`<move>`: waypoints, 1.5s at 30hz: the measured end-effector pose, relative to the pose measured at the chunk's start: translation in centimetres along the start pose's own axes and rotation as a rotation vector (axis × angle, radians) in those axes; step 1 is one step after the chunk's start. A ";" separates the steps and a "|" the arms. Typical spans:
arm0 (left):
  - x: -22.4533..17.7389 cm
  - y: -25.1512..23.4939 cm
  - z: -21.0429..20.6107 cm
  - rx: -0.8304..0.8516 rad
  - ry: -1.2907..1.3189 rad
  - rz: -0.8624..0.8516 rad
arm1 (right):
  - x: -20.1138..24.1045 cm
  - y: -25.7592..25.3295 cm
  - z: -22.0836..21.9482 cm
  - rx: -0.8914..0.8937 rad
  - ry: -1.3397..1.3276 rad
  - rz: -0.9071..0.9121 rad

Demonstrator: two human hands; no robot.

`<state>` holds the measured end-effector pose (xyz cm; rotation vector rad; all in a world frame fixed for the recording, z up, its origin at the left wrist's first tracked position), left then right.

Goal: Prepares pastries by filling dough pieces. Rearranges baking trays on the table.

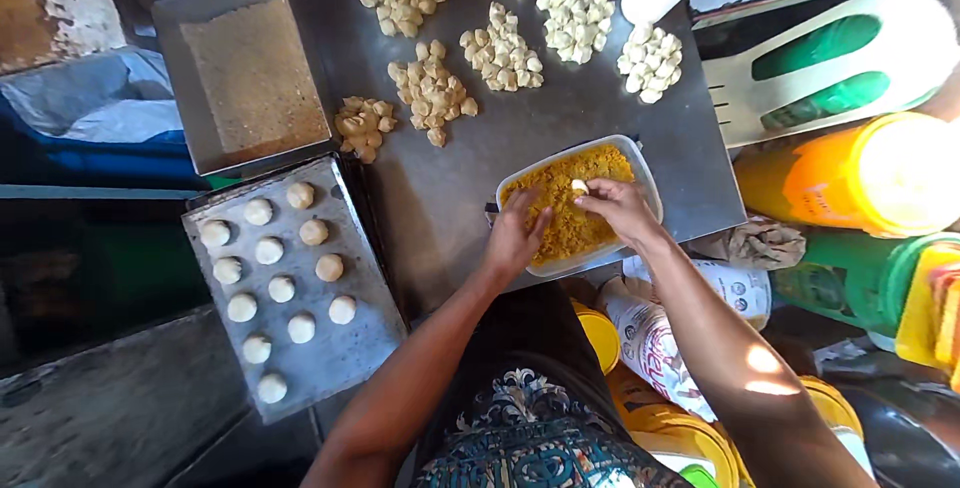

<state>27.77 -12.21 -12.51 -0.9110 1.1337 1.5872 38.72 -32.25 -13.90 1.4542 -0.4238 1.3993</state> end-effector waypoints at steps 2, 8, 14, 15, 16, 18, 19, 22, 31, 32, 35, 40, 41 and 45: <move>-0.6 -2.0 -1.0 0.074 0.168 0.093 | 0.7 1.2 -1.0 0.098 -0.195 -0.018; 0.4 -3.2 -3.5 0.244 0.565 0.333 | 0.6 2.2 -2.0 0.135 -0.371 -0.088; 0.2 -1.5 -2.5 0.157 0.323 0.277 | -1.0 2.3 -2.4 -0.074 -0.219 -0.051; 0.1 -1.2 -2.4 0.121 0.312 0.286 | -1.1 2.3 -2.7 -0.094 -0.202 -0.044; 0.1 -1.0 -2.3 0.076 0.306 0.298 | -1.1 2.4 -3.0 -0.106 -0.191 -0.045; 0.6 -0.5 -2.2 -0.013 0.303 0.299 | -0.5 2.6 -3.7 -0.110 -0.201 -0.071; 0.9 -0.2 -2.1 -0.061 0.310 0.288 | 0.1 2.8 -4.0 -0.094 -0.233 -0.091; 1.1 0.5 -1.0 -0.183 0.340 0.277 | 1.7 3.3 -4.7 0.014 -0.294 -0.085; 1.4 5.3 3.6 -0.300 0.439 0.311 | 3.8 4.1 -10.6 0.028 -0.018 0.153; 1.6 6.1 4.3 -0.337 0.445 0.321 | 4.2 4.6 -11.5 0.076 0.024 0.186; 2.1 8.5 6.2 -0.397 0.471 0.361 | 4.6 5.3 -14.9 0.018 0.209 0.384; 4.0 12.8 8.7 -0.389 0.232 0.367 | 4.5 5.4 -19.1 0.247 0.182 0.270; 4.6 13.4 9.4 -0.386 0.236 0.365 | 4.5 5.6 -19.8 0.335 0.173 0.250; 7.4 14.6 10.9 -0.334 0.284 0.333 | 3.1 5.7 -22.0 0.322 0.291 0.318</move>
Point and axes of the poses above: each hand's wrist, its own y-axis away from the middle knuckle, its own z-axis out of the back of the hand, x = y × z, the point moved 3 cm from there along -y, towards the middle knuckle, and after that the axes turned 2 degrees about z, right-handed, at the moved point
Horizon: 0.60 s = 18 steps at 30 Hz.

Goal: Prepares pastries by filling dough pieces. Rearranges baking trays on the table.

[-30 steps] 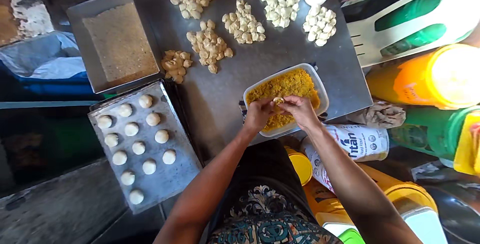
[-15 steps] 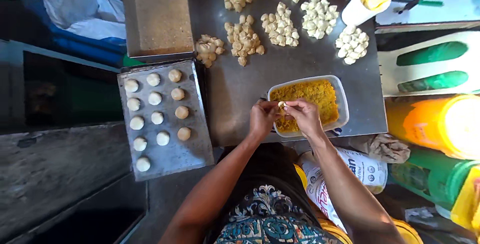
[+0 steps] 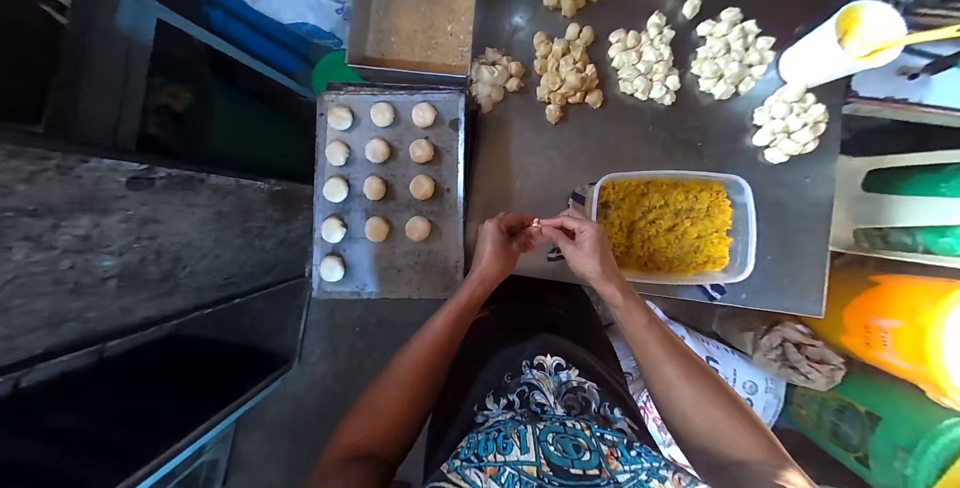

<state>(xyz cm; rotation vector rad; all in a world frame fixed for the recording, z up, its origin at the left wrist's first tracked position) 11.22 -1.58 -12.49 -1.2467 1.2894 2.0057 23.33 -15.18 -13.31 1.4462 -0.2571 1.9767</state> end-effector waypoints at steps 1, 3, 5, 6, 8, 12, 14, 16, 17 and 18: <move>0.7 -0.2 0.2 -0.003 -0.031 -0.003 | -0.6 -0.3 -0.5 0.005 0.022 -0.016; 2.3 -0.7 0.3 -0.030 -0.158 -0.009 | -1.4 -0.7 -1.7 0.102 -0.001 -0.143; 4.2 -1.4 -0.1 -0.056 -0.371 -0.047 | -2.2 -1.0 -3.2 0.243 -0.022 -0.297; 5.5 -1.9 -0.6 -0.049 -0.468 -0.073 | -3.0 -0.9 -4.3 0.260 0.008 -0.320; 9.1 -2.3 -2.0 0.005 -0.575 -0.088 | -5.9 -0.5 -7.0 0.178 0.164 -0.261; 11.6 -1.1 -2.2 0.005 -0.505 -0.061 | -8.9 0.4 -7.1 0.145 0.175 -0.167; 11.7 0.1 -2.0 -0.022 -0.433 0.019 | -8.9 1.2 -6.2 0.174 0.108 -0.241; 11.8 -0.2 -2.3 -0.074 -0.390 0.064 | -9.1 1.1 -6.2 0.186 0.056 -0.278; 11.8 -0.5 -2.5 -0.095 -0.386 0.069 | -9.3 0.9 -6.6 0.186 0.055 -0.267; 11.8 -0.8 -2.8 -0.116 -0.391 0.055 | -9.5 0.7 -6.9 0.181 0.078 -0.245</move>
Point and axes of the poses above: each hand's wrist, its own y-axis away from the middle knuckle, its own z-axis out of the back of the hand, x = y × z, the point moved 3 cm from there along -y, towards the middle knuckle, and after that the axes turned 2 degrees about z, right-handed, at the moved point
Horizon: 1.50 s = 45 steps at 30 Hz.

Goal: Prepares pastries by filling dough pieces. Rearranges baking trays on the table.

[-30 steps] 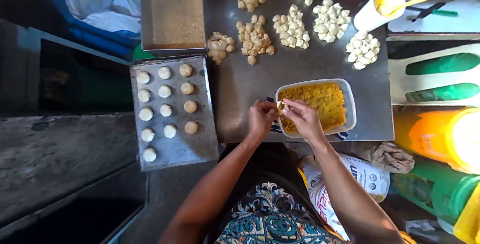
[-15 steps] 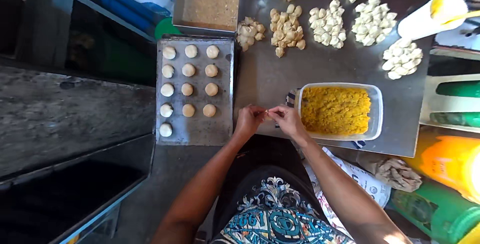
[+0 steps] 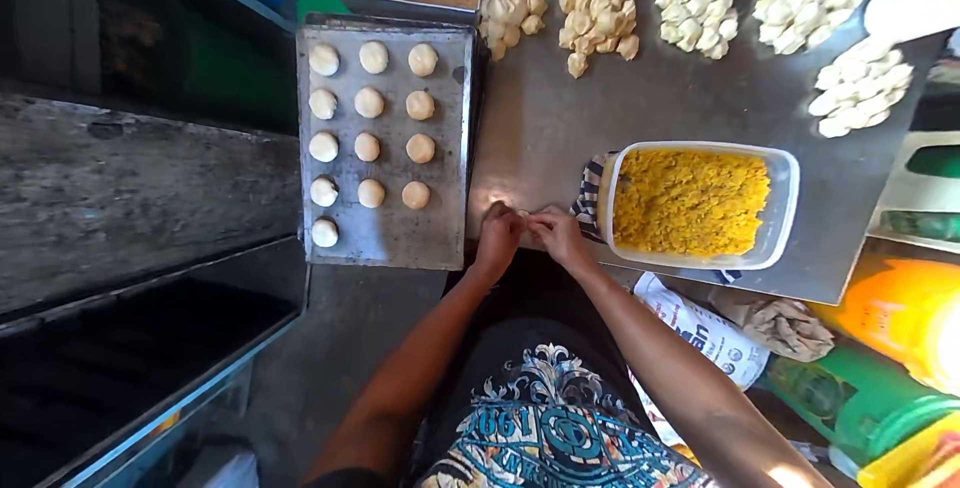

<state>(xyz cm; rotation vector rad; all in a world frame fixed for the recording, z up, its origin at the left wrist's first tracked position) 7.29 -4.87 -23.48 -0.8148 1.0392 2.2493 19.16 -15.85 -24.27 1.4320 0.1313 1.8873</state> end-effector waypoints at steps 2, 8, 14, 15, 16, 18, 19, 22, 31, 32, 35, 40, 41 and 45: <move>0.1 -0.3 -0.5 -0.042 -0.025 -0.036 | 0.4 -0.9 -0.3 -0.002 0.144 0.035; -0.9 0.5 1.6 0.059 -0.071 0.000 | 3.1 -0.6 -1.2 0.040 0.559 0.105; 2.6 9.3 17.0 -0.366 0.065 0.021 | 11.5 0.8 -3.0 0.218 0.423 0.249; 4.7 10.3 19.6 -0.445 0.036 0.048 | 13.8 1.2 -4.9 0.241 0.363 0.358; 6.9 10.9 21.9 -0.504 -0.001 0.091 | 15.7 1.5 -7.2 0.274 0.305 0.470; 10.5 11.4 25.6 -0.597 -0.047 0.161 | 18.1 1.0 -12.6 0.327 0.258 0.712; 11.4 11.4 27.1 -0.619 -0.046 0.181 | 18.8 0.5 -15.2 0.344 0.276 0.808; 12.0 10.9 29.7 -0.615 -0.022 0.160 | 18.7 -0.7 -20.9 0.274 0.360 1.050; 12.0 5.1 26.9 -0.294 -0.091 0.054 | 19.6 -0.8 -20.0 0.208 0.333 0.877; 11.8 5.0 26.9 -0.283 -0.090 0.049 | 21.2 -1.7 -17.4 0.062 0.268 0.847; 11.4 5.4 27.2 -0.319 -0.066 0.034 | 22.6 -7.6 -7.3 -0.295 0.235 0.577; 9.5 6.1 27.6 -0.459 -0.003 -0.021 | 17.3 -23.7 2.3 -0.438 -0.215 -0.195; 8.6 6.0 27.4 -0.480 0.007 -0.020 | 16.7 -26.4 2.3 -0.454 -0.212 -0.269; 3.7 5.0 24.5 -0.533 0.055 -0.099 | 16.3 -29.7 2.2 -0.516 -0.126 -0.213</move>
Point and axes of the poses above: each hand's wrist, its own y-axis away from the middle knuckle, its own z-axis out of the back of the hand, x = y × z, the point moved 3 cm from there along -y, towards the middle knuckle, and after that the axes turned 2 degrees about z, right-handed, at the moved point
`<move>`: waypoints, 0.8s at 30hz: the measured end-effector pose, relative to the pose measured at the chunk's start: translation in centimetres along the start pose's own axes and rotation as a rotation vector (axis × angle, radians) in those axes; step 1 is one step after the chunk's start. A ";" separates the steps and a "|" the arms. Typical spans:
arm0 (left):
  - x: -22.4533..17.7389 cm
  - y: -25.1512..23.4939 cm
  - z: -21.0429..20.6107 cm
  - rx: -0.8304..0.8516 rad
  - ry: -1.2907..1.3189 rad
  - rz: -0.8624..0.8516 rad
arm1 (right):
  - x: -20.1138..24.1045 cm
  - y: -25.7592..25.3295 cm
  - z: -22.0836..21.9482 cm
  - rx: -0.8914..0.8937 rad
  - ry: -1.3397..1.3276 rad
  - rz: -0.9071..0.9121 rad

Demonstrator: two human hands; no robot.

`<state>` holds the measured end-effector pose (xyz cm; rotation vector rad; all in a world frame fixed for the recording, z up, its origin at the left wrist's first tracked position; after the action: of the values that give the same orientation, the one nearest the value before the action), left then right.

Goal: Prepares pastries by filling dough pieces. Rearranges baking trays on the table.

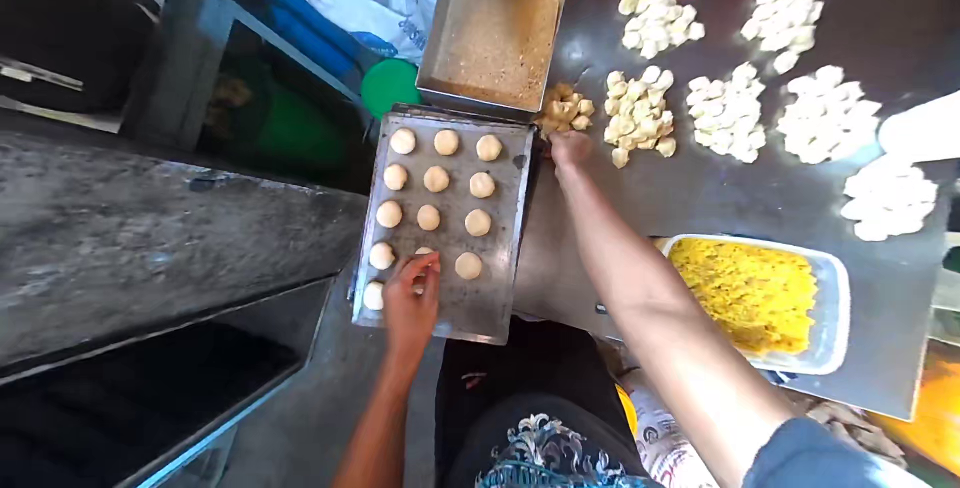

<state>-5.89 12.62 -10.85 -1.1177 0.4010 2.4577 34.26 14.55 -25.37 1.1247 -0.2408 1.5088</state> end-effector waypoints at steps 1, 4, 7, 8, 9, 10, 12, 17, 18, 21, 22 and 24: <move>-1.6 0.2 -1.1 0.005 0.036 -0.011 | -0.4 1.1 1.3 0.018 -0.002 0.064; -6.1 0.2 -5.5 0.055 0.234 0.040 | -0.7 7.4 8.7 0.162 0.063 0.326; -8.9 0.6 -11.9 0.239 0.461 0.232 | -4.9 15.9 14.2 0.352 -0.059 0.328; -9.5 0.9 -14.1 0.307 0.510 0.255 | -6.4 18.3 15.5 0.390 -0.139 0.300; -10.3 1.2 -16.2 0.364 0.528 0.240 | -7.7 20.4 17.0 0.404 -0.196 0.274; -11.4 1.7 -17.8 0.408 0.505 0.189 | -8.7 22.0 18.5 0.381 -0.231 0.257; -14.4 3.0 -20.0 0.472 0.407 0.017 | -10.8 23.9 21.4 0.238 -0.253 0.262; -19.9 6.9 -23.0 0.730 0.324 -0.217 | -14.8 26.5 28.3 -0.015 -0.487 0.166; -20.4 7.2 -23.8 0.801 0.313 -0.223 | -15.3 27.1 29.5 -0.013 -0.668 0.048; -21.7 8.2 -25.6 1.046 0.416 -0.137 | -17.5 29.1 31.2 -0.063 -0.943 -0.088; -21.9 8.6 -26.2 1.145 0.505 -0.024 | -18.3 29.6 31.3 -0.065 -0.934 -0.051; -21.5 9.5 -26.9 1.287 0.591 0.204 | -19.8 30.3 31.9 0.047 -0.953 -0.041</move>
<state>19.78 -12.19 -10.72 -1.0970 1.9451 1.3236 21.57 -29.60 -10.69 1.8107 -0.8193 0.8418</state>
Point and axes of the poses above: each hand's wrist, its own y-axis away from the middle knuckle, its own z-axis out of the back of the hand, x = y × z, the point moved 3 cm from there along -y, towards the middle knuckle, and after that the axes turned 2 degrees about z, right-handed, at the moved point
